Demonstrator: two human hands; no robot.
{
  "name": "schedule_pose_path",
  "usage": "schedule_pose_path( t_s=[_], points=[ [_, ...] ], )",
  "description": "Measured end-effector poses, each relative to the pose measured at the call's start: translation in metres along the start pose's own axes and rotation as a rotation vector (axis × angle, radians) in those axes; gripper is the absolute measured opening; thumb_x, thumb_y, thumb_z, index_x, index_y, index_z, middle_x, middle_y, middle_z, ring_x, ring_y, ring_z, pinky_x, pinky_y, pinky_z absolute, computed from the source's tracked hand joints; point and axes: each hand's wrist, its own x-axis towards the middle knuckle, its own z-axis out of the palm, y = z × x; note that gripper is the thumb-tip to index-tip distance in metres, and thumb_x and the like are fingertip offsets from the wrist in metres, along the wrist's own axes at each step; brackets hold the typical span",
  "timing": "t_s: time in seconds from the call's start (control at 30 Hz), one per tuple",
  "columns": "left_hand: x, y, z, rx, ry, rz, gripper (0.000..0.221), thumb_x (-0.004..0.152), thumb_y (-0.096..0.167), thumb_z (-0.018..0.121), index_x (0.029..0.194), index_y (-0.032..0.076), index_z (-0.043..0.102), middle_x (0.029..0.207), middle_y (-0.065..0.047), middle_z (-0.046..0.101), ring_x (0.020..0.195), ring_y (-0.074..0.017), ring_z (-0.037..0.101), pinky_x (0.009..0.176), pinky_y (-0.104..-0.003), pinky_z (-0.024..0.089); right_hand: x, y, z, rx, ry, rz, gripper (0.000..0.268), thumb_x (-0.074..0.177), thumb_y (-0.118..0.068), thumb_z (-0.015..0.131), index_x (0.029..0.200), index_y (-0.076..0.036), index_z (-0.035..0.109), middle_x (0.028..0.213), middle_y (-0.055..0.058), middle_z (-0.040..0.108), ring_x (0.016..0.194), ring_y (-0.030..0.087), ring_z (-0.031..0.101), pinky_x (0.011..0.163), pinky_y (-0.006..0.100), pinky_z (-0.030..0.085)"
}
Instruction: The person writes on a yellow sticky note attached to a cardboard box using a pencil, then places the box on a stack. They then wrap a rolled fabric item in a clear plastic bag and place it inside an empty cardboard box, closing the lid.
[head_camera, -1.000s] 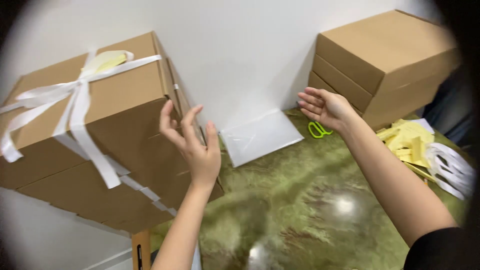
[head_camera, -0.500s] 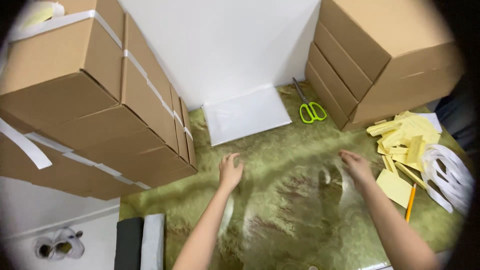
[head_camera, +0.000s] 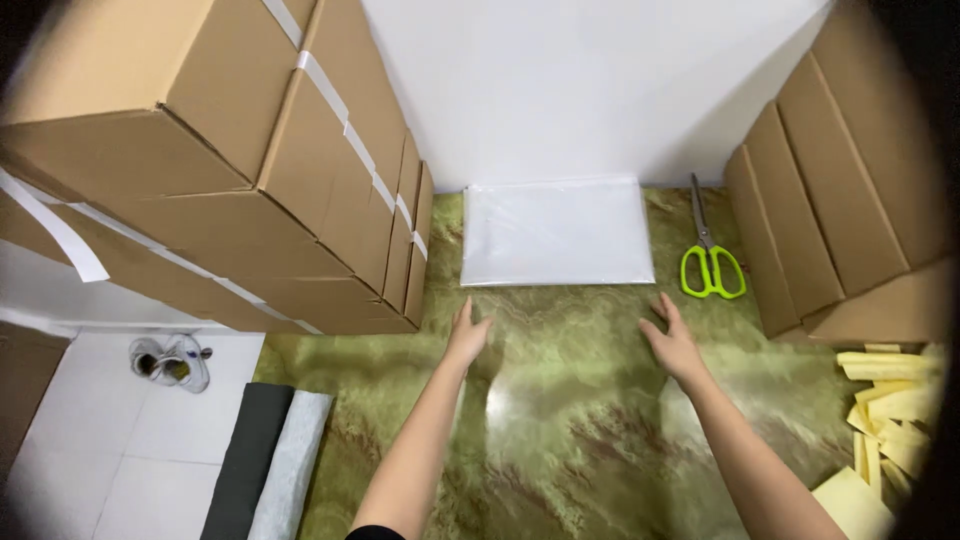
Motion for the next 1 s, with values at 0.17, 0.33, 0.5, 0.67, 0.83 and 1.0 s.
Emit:
schedule_pose_path(
  t_s=[0.17,0.33,0.5,0.67,0.83,1.0],
  points=[
    [-0.026,0.041,-0.012,-0.049,0.095,0.143,0.088,0.100,0.023,0.067,0.171,0.000,0.019,0.175,-0.033,0.010,0.163,-0.0462,0.010,0.135,-0.057,0.011,0.041,-0.016,0.008,0.295,0.050,-0.058,0.073,0.104,-0.023,0.068,0.164,0.005,0.038,0.154,0.028,0.056,0.149,0.043,0.045,0.125,0.055,0.033],
    [0.009,0.020,-0.016,-0.034,0.068,0.154,0.100,0.095,0.030,0.075,0.171,-0.001,0.017,0.177,-0.029,0.005,0.164,-0.0412,0.009,0.135,-0.053,0.009,0.060,-0.007,0.015,0.454,0.104,-0.035,0.073,0.107,-0.015,0.065,0.166,0.009,0.029,0.146,0.028,0.059,0.141,0.038,0.051,0.121,0.055,0.036],
    [0.033,0.011,-0.013,0.051,0.123,0.146,0.085,0.097,0.030,0.071,0.170,0.008,0.032,0.174,-0.022,0.029,0.136,-0.0355,0.063,0.120,-0.048,0.046,0.070,0.007,0.018,0.483,0.178,-0.086,0.058,0.106,-0.008,0.067,0.161,0.000,0.048,0.131,0.017,0.065,0.126,0.025,0.058,0.114,0.043,0.043],
    [0.010,0.040,-0.001,0.188,0.343,0.155,0.055,0.106,0.032,0.057,0.157,0.013,0.053,0.151,-0.014,0.058,0.144,-0.0339,0.055,0.129,-0.049,0.029,0.066,0.003,0.013,0.448,0.195,-0.048,0.057,0.105,-0.012,0.068,0.159,-0.007,0.051,0.131,0.017,0.069,0.125,0.024,0.061,0.112,0.042,0.045],
    [0.037,0.032,0.015,0.205,0.387,0.133,0.051,0.103,0.035,0.057,0.148,0.011,0.063,0.134,-0.017,0.069,0.134,-0.0382,0.063,0.118,-0.050,0.044,0.070,0.000,0.007,0.465,0.147,0.046,0.082,0.104,-0.018,0.069,0.170,0.001,0.023,0.138,0.020,0.066,0.136,0.032,0.058,0.120,0.053,0.039],
    [0.085,-0.016,0.035,0.090,0.374,-0.071,0.052,0.085,0.070,0.071,0.115,0.028,0.083,0.109,0.004,0.082,0.118,-0.0240,0.073,0.102,-0.039,0.056,0.065,-0.005,-0.002,0.444,0.135,0.109,0.083,0.104,-0.025,0.069,0.171,-0.006,0.024,0.137,0.017,0.067,0.124,0.031,0.064,0.085,0.045,0.048]
  ],
)
